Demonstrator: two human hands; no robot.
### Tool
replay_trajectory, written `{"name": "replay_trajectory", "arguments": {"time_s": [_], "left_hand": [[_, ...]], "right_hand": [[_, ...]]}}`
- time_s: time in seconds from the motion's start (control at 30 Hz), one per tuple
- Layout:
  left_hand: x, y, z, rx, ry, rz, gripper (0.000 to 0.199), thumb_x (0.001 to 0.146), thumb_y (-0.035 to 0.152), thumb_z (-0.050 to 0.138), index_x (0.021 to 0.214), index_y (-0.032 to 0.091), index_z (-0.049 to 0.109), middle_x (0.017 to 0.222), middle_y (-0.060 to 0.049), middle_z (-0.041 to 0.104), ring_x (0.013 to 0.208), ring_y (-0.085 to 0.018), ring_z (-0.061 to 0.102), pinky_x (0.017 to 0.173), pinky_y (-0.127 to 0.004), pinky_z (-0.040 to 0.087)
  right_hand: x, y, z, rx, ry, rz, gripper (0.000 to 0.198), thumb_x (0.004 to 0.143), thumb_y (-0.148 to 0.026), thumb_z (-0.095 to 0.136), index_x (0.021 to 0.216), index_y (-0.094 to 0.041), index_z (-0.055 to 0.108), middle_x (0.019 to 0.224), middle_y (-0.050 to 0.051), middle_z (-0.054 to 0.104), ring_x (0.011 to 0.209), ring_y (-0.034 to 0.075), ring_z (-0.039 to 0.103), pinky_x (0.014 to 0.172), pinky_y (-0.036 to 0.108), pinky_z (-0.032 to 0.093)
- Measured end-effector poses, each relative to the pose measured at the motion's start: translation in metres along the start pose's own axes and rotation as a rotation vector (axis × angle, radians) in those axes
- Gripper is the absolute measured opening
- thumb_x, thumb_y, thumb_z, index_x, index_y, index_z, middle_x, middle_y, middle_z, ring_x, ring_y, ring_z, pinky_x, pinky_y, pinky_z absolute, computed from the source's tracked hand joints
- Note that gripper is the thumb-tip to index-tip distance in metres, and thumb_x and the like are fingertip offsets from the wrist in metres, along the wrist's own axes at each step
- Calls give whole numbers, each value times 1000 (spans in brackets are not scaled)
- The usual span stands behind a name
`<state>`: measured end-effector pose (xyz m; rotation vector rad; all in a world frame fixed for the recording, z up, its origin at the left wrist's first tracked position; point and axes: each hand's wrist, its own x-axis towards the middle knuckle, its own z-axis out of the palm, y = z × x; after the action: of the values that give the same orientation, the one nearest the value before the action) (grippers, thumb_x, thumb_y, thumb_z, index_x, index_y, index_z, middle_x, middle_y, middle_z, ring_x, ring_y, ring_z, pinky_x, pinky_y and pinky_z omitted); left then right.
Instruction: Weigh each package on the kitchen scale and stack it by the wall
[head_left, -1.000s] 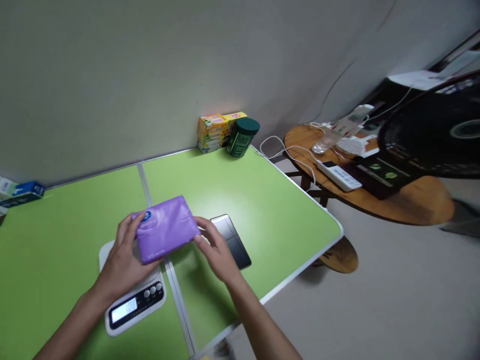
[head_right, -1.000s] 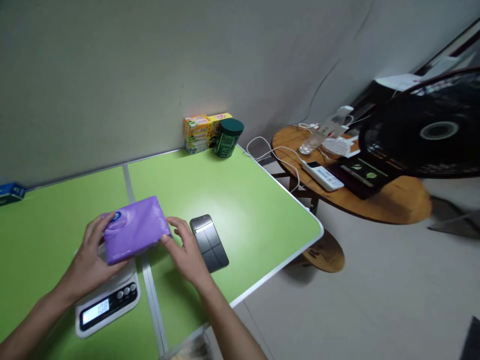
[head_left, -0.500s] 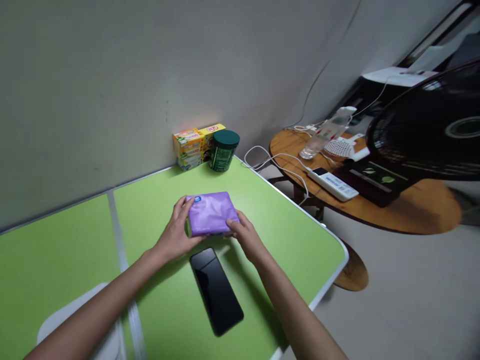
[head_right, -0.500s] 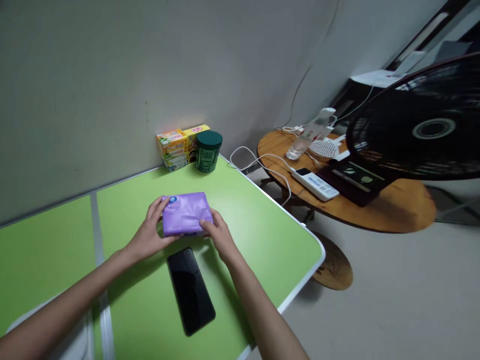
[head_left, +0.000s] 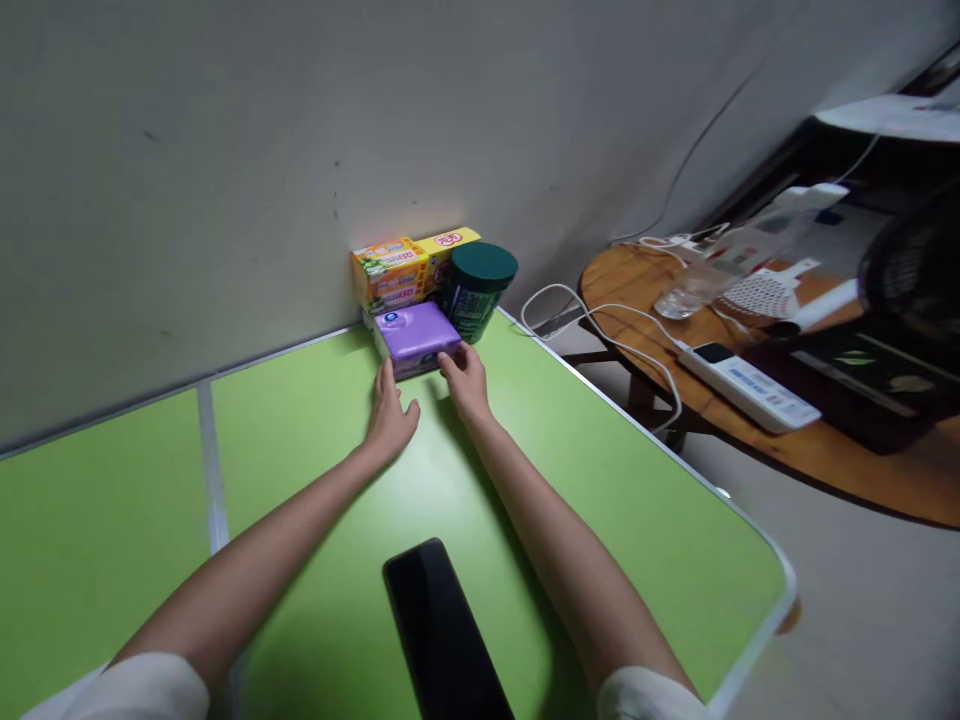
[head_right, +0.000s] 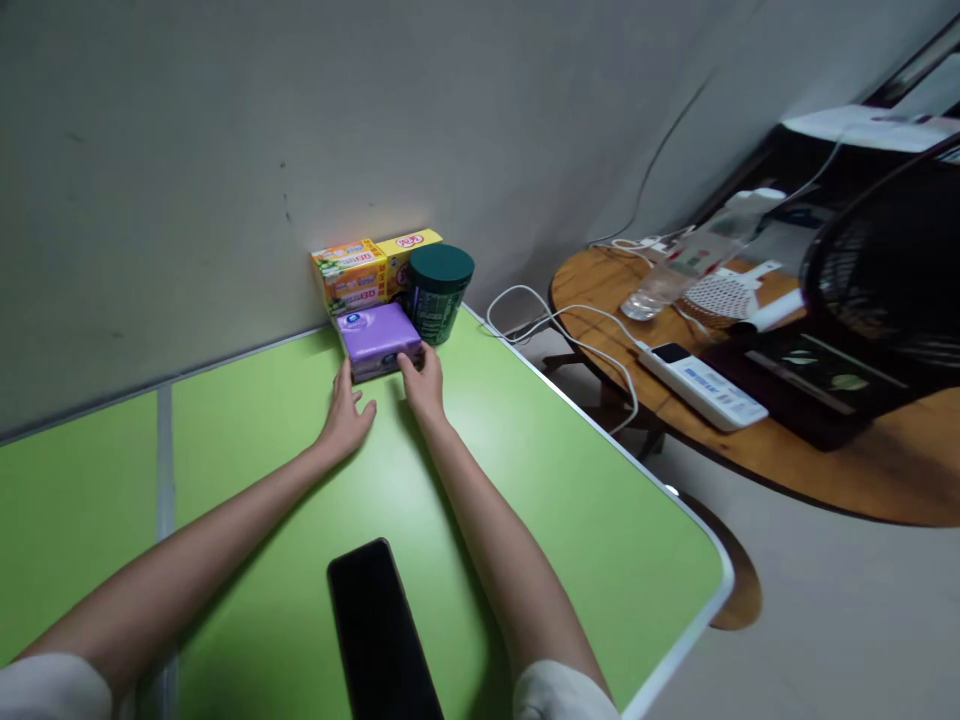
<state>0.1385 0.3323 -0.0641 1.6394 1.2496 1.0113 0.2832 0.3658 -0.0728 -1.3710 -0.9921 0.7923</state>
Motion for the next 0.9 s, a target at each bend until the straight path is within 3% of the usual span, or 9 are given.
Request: {"name": "replay_trajectory", "arguments": {"time_s": [0.13, 0.23, 0.37, 0.57, 0.77, 0.9], "left_hand": [[16, -5, 5, 41, 101, 6, 78, 77, 8, 53, 148, 16, 22, 154, -19, 25, 139, -29, 37, 106, -42, 46], [18, -6, 8, 71, 130, 27, 73, 77, 7, 51, 146, 13, 26, 152, -21, 28, 138, -29, 39, 103, -39, 48], [15, -8, 9, 81, 111, 46, 74, 75, 5, 49, 145, 11, 27, 153, -21, 27, 137, -28, 39, 104, -39, 48], [17, -10, 9, 101, 58, 34, 79, 75, 5, 51, 148, 20, 25, 157, -14, 25, 144, -28, 30, 114, -44, 37], [18, -12, 10, 147, 41, 10, 82, 73, 5, 54, 149, 13, 25, 158, -16, 26, 147, -29, 24, 121, -43, 23], [21, -10, -2, 74, -117, -36, 92, 69, 6, 60, 151, 17, 20, 162, -13, 16, 150, -27, 12, 123, -44, 13]], "right_hand": [[-1, 12, 3, -72, 165, -37, 56, 74, -38, 59, 124, -17, 48, 128, 14, 51, 117, 23, 50, 99, 40, 43], [-1, 12, 2, -180, 291, -74, 45, 74, -36, 61, 114, -19, 51, 113, 10, 53, 101, 21, 54, 90, 37, 48], [-3, 9, 5, -167, 204, -92, 24, 77, -33, 55, 96, -20, 48, 88, 3, 54, 77, 17, 53, 78, 34, 49], [-7, 8, 7, -195, 111, -151, 22, 75, -25, 53, 96, -21, 48, 92, 5, 60, 86, 19, 56, 85, 36, 46], [-5, 14, 4, -257, 91, -104, 19, 71, -31, 53, 86, -20, 55, 88, 5, 62, 82, 19, 56, 83, 35, 46], [-4, 7, 7, -297, 105, -72, 14, 66, -31, 50, 73, -20, 56, 79, 4, 61, 81, 20, 55, 83, 37, 45]]}}
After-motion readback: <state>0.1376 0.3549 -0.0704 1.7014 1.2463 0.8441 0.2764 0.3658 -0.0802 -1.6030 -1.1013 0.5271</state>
